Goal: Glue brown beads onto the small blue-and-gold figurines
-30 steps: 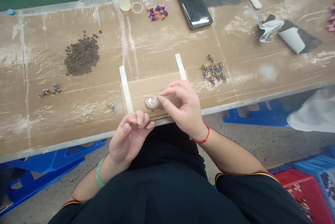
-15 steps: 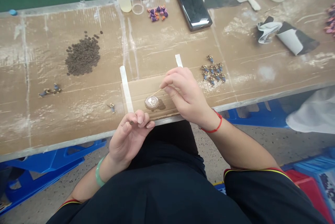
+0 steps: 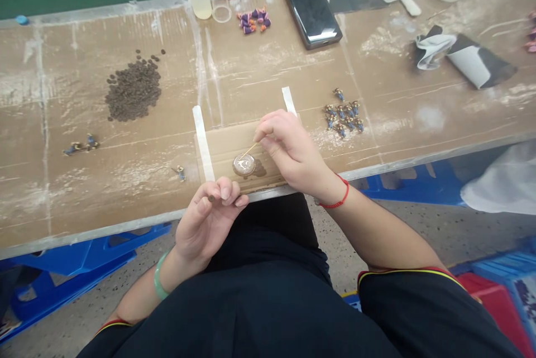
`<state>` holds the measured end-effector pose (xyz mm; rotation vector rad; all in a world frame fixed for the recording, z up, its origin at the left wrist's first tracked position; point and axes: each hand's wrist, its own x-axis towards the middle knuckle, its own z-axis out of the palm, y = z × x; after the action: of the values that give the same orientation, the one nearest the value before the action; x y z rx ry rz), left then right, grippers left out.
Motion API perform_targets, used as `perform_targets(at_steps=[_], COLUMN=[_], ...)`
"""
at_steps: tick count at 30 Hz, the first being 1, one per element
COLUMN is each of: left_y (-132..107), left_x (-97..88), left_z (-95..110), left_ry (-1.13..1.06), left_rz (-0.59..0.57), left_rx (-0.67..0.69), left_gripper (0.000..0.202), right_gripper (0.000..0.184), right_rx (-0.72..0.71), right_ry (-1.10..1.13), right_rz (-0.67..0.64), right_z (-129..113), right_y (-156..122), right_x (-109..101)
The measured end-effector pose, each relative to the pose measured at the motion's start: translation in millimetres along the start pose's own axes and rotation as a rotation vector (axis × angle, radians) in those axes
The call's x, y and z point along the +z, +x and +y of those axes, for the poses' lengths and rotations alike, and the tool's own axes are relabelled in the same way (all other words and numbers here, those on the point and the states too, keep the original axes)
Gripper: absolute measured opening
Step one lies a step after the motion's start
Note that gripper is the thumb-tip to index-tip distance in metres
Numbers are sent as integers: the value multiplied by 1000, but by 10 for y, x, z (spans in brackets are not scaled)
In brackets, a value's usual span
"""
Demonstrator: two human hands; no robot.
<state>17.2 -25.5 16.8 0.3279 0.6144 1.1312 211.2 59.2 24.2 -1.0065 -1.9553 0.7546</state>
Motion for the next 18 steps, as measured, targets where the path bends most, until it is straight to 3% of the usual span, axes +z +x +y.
perform_targets(at_steps=[8, 18], left_y=[-12, -6], left_x=[-11, -15], left_z=[-2, -4], left_ry=[-11, 17], left_rz=[-4, 8], left_rx=[-2, 1], left_gripper=[20, 23], right_gripper=[13, 17], right_rx=[5, -221], right_ry=[-38, -423], right_rz=[15, 50], right_z=[-45, -219], right_y=[1, 59], right_x=[-9, -138])
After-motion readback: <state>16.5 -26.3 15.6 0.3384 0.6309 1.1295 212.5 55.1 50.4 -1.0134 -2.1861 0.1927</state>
